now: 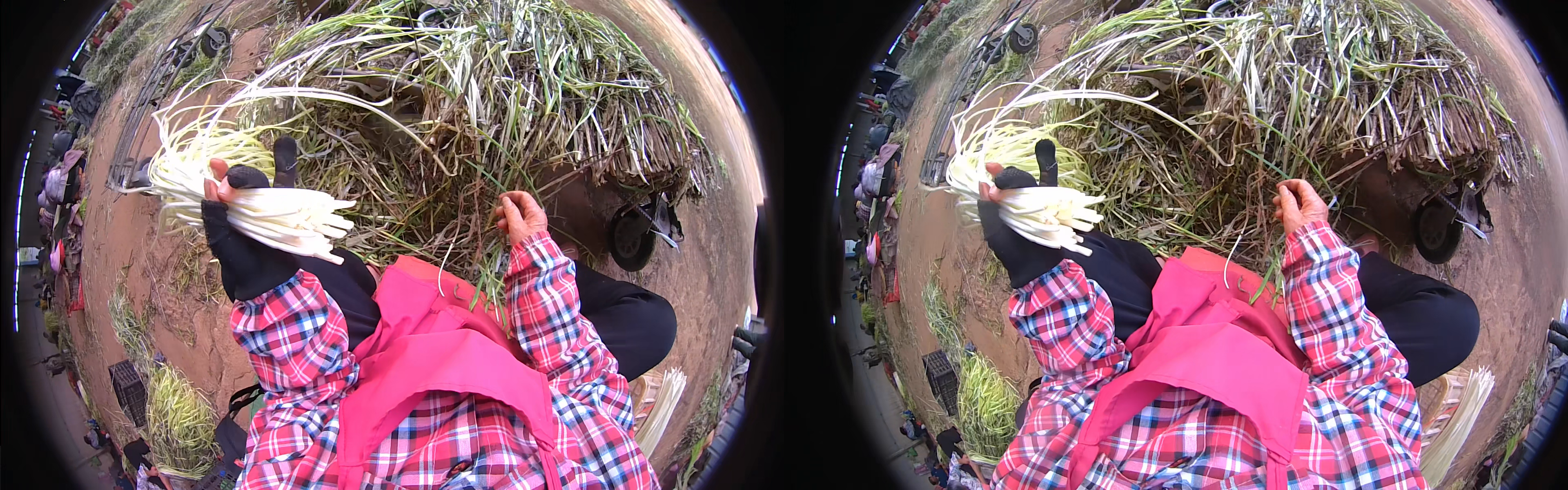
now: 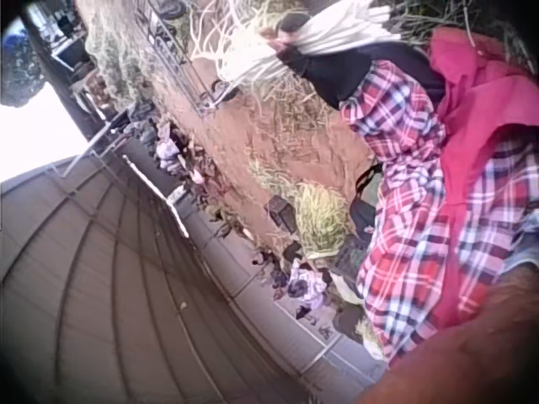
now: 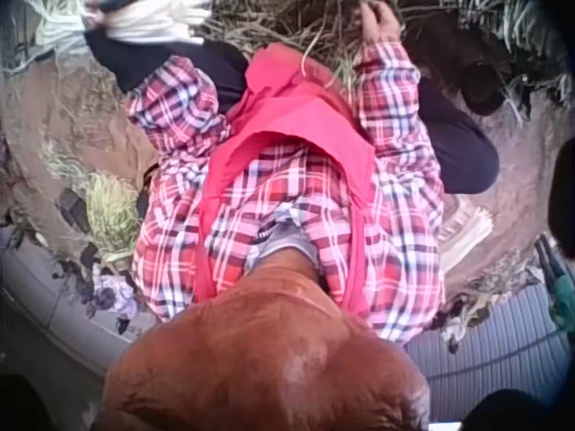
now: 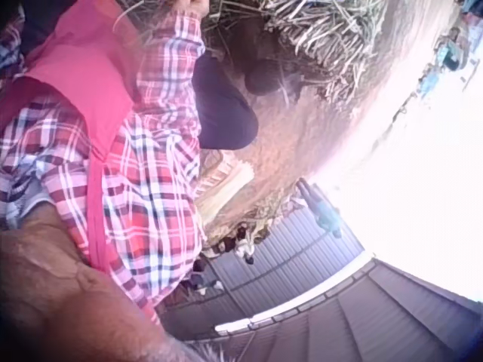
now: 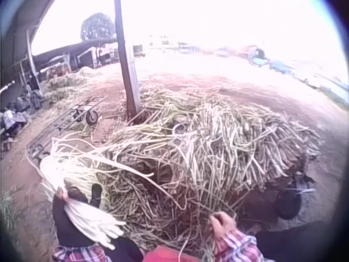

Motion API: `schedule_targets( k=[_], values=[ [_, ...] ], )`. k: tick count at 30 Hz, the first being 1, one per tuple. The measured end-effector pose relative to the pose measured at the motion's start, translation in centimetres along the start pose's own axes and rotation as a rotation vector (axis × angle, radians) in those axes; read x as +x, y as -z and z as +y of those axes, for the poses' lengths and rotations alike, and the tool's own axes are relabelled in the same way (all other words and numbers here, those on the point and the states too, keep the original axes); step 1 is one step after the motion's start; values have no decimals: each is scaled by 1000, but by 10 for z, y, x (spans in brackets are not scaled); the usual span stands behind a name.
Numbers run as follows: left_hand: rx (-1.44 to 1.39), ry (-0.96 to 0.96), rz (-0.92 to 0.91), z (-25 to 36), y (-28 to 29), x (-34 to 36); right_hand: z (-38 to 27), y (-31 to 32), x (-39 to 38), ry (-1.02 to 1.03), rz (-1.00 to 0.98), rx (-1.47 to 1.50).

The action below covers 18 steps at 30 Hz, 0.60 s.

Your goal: The person sits on the ground and repeatedly strips the outer layers from sugarcane stalks by hand. They gather the peeled stalks into a bundle and continue processing additional stalks from a nearby pile.

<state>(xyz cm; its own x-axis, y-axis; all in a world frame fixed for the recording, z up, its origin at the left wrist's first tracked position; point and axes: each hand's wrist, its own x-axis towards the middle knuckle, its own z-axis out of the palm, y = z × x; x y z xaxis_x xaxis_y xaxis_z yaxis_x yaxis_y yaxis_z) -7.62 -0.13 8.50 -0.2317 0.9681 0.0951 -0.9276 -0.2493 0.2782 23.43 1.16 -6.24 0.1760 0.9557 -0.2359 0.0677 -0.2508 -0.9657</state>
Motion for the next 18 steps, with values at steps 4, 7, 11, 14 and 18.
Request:
schedule_targets(
  k=[4,7,11,14,18],
  values=[
    [-133,285,-26,-6,21,5,1,-11,40,43,21,193],
    [-386,400,-441,20,22,17,-2,-32,66,160,93,-197],
    [-565,175,-588,67,6,17,18,-37,86,-18,5,-719],
    [-793,-33,-563,86,0,7,23,-19,78,-26,-2,-482],
    [-736,277,-537,77,10,14,-44,4,30,147,-33,67]
  ],
)
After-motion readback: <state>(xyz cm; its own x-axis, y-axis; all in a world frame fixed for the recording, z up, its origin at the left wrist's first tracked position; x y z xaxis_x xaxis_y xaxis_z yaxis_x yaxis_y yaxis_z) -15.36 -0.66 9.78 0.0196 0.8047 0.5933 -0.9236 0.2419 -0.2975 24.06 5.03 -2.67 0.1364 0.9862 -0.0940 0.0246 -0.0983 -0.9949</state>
